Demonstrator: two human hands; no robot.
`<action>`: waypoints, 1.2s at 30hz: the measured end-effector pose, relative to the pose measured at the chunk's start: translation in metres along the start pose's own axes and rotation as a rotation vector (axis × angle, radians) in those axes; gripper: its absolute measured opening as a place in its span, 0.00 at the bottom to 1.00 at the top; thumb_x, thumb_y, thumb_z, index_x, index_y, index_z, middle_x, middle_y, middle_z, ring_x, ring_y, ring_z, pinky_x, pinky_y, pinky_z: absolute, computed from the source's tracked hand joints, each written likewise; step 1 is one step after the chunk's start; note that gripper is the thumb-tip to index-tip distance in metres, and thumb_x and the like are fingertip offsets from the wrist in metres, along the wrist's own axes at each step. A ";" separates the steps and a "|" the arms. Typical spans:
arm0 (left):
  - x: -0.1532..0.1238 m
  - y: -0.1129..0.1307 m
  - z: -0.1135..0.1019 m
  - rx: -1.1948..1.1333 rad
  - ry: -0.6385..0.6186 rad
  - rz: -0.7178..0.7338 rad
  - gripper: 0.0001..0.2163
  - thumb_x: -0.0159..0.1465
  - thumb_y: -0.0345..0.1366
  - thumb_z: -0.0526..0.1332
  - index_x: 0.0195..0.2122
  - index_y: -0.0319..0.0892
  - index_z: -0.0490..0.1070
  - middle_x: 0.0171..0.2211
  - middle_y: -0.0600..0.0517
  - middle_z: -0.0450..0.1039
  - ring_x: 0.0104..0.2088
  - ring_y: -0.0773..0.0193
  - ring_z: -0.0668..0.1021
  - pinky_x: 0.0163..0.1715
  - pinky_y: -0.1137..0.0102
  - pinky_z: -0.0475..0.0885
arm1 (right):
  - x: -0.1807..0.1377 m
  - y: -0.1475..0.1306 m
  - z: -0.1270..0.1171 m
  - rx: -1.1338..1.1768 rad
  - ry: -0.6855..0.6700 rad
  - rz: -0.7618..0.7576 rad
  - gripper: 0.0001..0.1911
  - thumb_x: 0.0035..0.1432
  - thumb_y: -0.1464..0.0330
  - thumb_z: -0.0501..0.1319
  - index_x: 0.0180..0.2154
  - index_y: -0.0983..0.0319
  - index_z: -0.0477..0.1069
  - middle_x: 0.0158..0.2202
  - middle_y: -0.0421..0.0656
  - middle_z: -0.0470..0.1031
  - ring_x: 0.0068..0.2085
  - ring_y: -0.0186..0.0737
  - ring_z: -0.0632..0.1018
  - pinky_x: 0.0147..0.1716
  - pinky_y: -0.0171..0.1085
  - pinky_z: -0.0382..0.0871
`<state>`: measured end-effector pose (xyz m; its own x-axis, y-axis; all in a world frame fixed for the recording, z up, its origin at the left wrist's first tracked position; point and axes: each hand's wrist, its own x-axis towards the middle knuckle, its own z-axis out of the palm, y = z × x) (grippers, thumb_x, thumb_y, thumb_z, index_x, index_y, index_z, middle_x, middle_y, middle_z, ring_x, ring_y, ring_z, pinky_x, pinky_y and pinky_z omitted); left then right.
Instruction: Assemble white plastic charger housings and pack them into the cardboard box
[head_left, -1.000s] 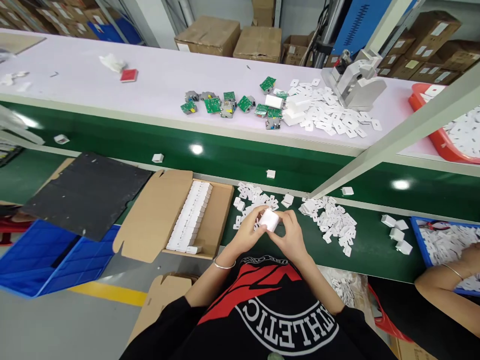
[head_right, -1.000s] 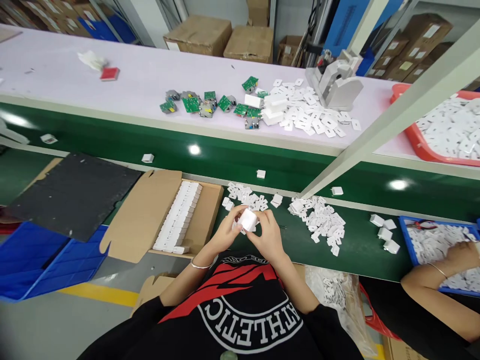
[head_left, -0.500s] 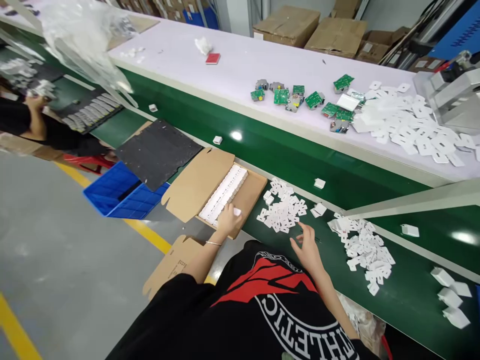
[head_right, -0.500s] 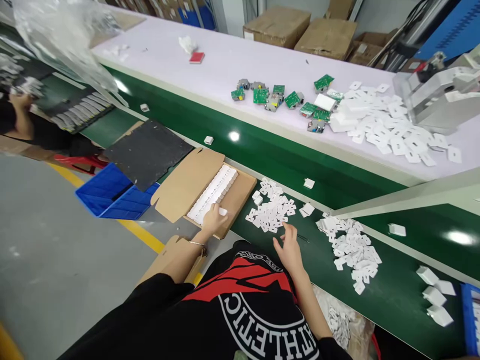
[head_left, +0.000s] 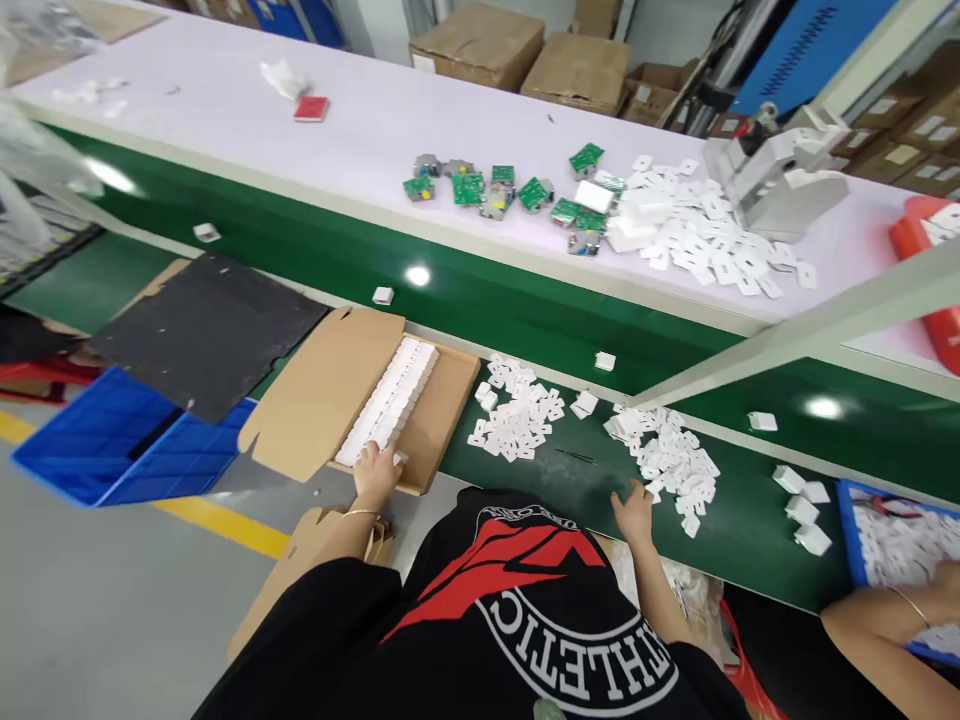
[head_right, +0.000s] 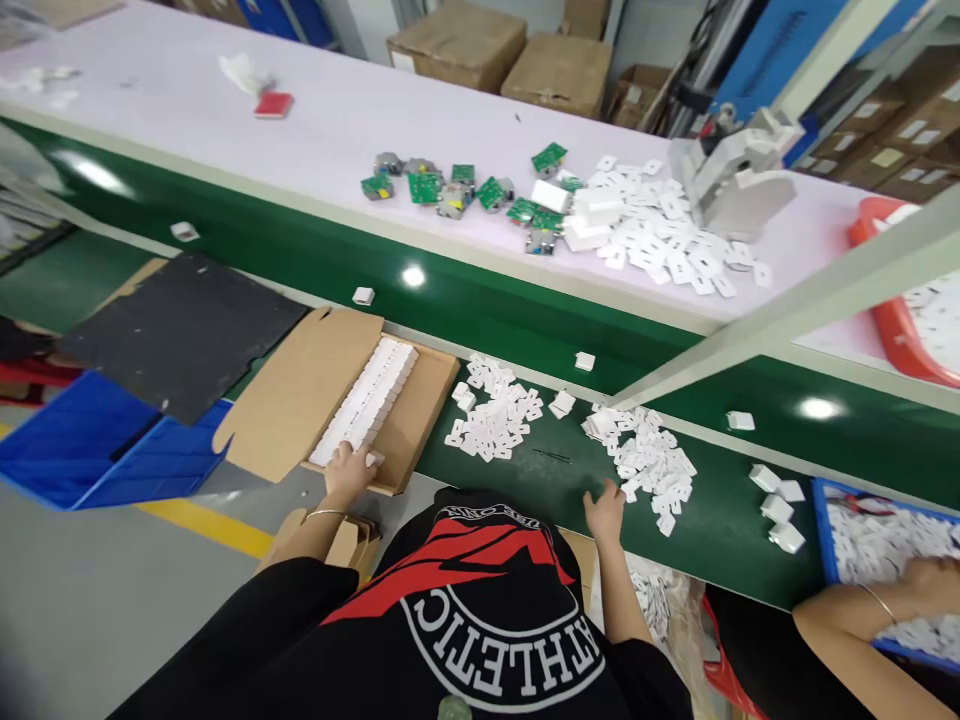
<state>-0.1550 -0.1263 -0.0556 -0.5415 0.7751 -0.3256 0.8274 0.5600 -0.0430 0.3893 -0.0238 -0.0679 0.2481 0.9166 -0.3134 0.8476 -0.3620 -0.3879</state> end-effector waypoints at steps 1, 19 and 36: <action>0.000 0.002 -0.002 0.006 0.010 -0.008 0.16 0.65 0.39 0.60 0.52 0.39 0.75 0.52 0.33 0.70 0.54 0.37 0.74 0.48 0.52 0.73 | 0.004 0.010 0.000 -0.022 0.055 0.060 0.35 0.59 0.60 0.58 0.65 0.68 0.61 0.59 0.66 0.65 0.55 0.65 0.77 0.53 0.57 0.73; 0.039 0.380 -0.031 -0.089 -0.053 0.960 0.33 0.63 0.30 0.66 0.69 0.45 0.62 0.68 0.38 0.62 0.63 0.43 0.74 0.58 0.56 0.73 | -0.028 0.069 0.048 -0.044 0.098 -0.127 0.22 0.65 0.71 0.55 0.58 0.62 0.73 0.59 0.58 0.70 0.58 0.59 0.74 0.59 0.54 0.70; 0.039 0.382 -0.034 -0.473 -0.313 0.949 0.18 0.67 0.36 0.64 0.58 0.44 0.73 0.61 0.42 0.74 0.60 0.45 0.77 0.65 0.49 0.67 | -0.022 0.056 0.015 0.410 0.156 -0.018 0.13 0.60 0.58 0.60 0.40 0.61 0.72 0.36 0.45 0.77 0.30 0.42 0.77 0.32 0.39 0.72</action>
<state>0.1348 0.1279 -0.0530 0.3999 0.8780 -0.2629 0.7103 -0.1156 0.6944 0.4248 -0.0669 -0.0956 0.3295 0.9267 -0.1807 0.6037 -0.3540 -0.7143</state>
